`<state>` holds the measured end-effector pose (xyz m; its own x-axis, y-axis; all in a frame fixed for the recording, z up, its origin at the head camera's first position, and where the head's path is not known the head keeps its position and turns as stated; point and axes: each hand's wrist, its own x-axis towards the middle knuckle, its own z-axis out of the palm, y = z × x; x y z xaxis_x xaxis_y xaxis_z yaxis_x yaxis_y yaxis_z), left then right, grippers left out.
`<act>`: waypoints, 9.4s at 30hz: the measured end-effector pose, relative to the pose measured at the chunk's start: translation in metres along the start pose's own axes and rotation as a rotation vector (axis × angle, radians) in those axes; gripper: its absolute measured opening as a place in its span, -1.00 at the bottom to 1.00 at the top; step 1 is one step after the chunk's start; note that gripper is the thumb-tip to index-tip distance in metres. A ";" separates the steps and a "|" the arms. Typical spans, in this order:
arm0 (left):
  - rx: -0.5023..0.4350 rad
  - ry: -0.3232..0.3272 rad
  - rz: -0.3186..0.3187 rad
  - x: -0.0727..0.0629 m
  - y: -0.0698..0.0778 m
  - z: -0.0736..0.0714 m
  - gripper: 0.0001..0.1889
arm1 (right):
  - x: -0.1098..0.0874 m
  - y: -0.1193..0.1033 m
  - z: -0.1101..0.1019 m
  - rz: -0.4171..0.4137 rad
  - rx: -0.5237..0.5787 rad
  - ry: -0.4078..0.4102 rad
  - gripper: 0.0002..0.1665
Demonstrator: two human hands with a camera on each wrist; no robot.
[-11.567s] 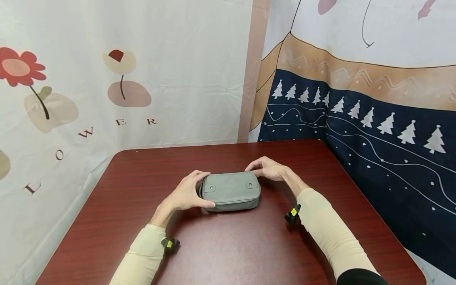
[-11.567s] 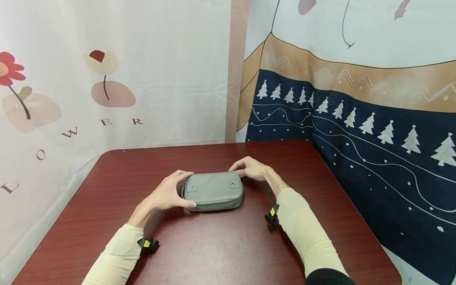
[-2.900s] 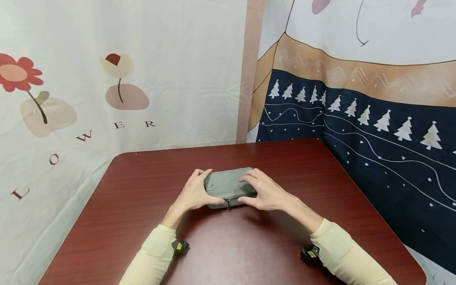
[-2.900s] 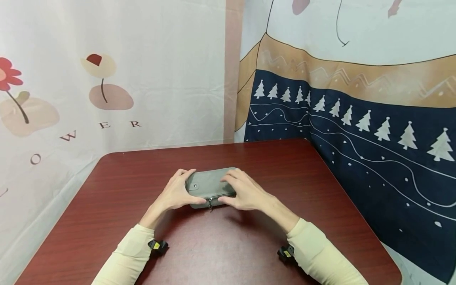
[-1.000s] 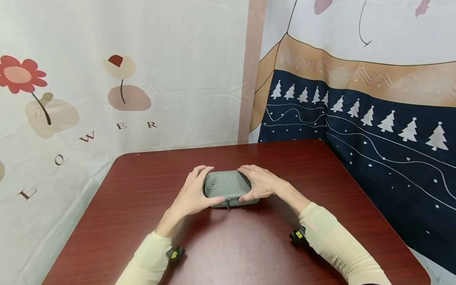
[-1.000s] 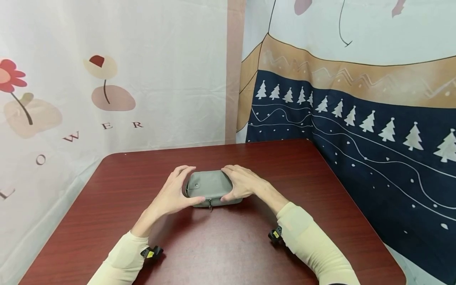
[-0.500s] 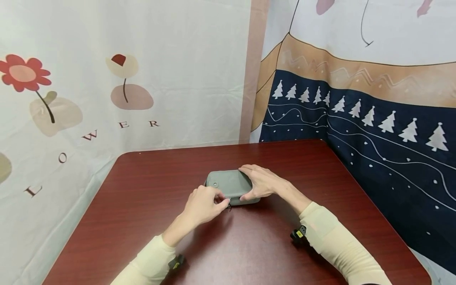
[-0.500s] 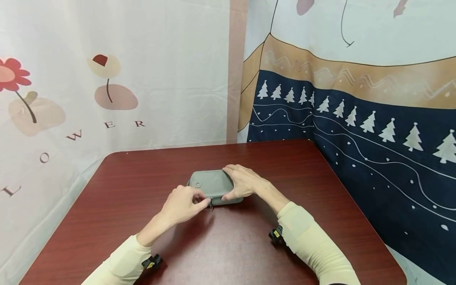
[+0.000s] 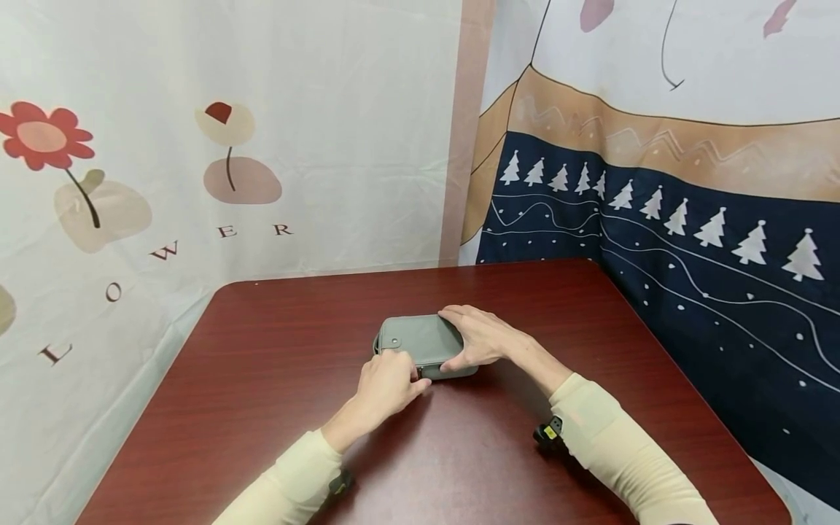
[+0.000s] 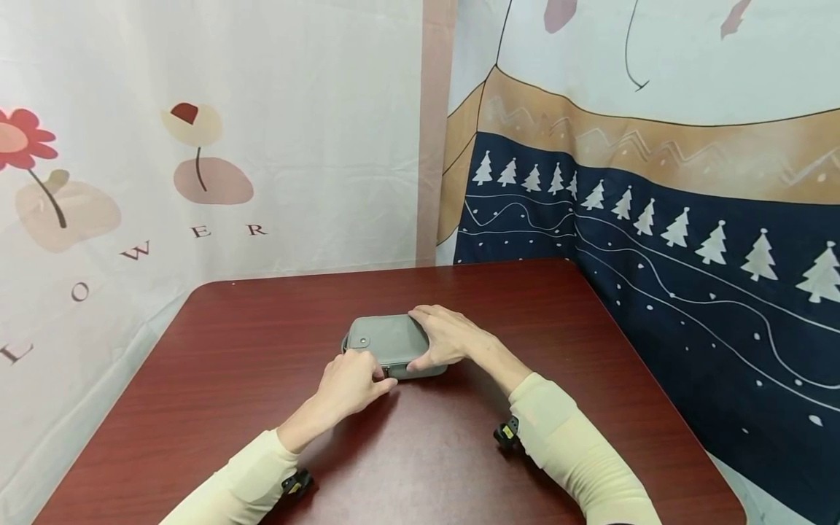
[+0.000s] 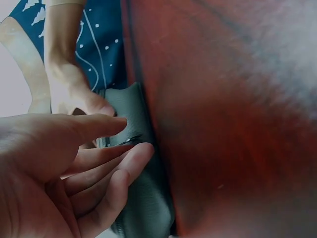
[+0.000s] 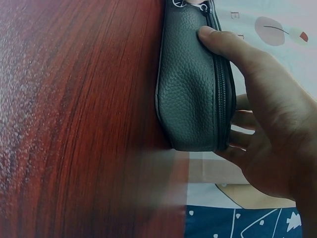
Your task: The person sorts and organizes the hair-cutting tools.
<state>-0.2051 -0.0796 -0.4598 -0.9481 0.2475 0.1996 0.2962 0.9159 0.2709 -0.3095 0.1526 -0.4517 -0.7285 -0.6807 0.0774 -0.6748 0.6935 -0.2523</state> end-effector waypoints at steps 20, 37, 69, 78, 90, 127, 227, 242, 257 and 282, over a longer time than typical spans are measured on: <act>-0.061 0.123 -0.003 -0.004 -0.002 0.011 -0.73 | -0.001 0.001 0.000 0.009 0.017 -0.002 0.34; -0.058 0.131 0.088 -0.007 -0.011 -0.002 -0.68 | 0.000 0.002 0.000 -0.002 0.013 -0.003 0.33; -0.019 0.180 -0.004 -0.014 -0.076 -0.023 -0.72 | 0.002 0.005 0.001 0.000 0.045 -0.019 0.29; 0.010 0.202 0.003 -0.006 -0.087 -0.023 -0.68 | 0.003 0.006 0.001 -0.019 0.050 -0.006 0.27; 0.041 0.222 0.002 0.017 -0.095 -0.021 -0.82 | 0.002 0.010 0.001 -0.031 0.082 -0.014 0.24; -0.218 0.146 0.244 0.067 -0.126 -0.012 -0.92 | 0.000 0.014 -0.002 -0.096 0.109 -0.032 0.22; -0.346 0.166 0.262 0.077 -0.127 0.003 -0.65 | 0.003 0.016 0.000 -0.102 0.204 -0.062 0.23; -0.410 0.253 0.373 0.083 -0.138 0.012 -0.73 | 0.005 0.016 0.003 -0.092 0.196 -0.078 0.24; -0.426 0.161 0.285 0.069 -0.135 0.000 -0.75 | 0.004 0.016 0.002 -0.081 0.148 -0.071 0.22; -0.351 0.241 0.320 0.060 -0.133 0.003 -0.65 | 0.016 0.008 -0.003 -0.116 0.110 -0.147 0.29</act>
<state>-0.3017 -0.1858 -0.4865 -0.7625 0.3803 0.5233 0.6267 0.6352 0.4515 -0.3266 0.1478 -0.4492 -0.6160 -0.7873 -0.0270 -0.7305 0.5836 -0.3546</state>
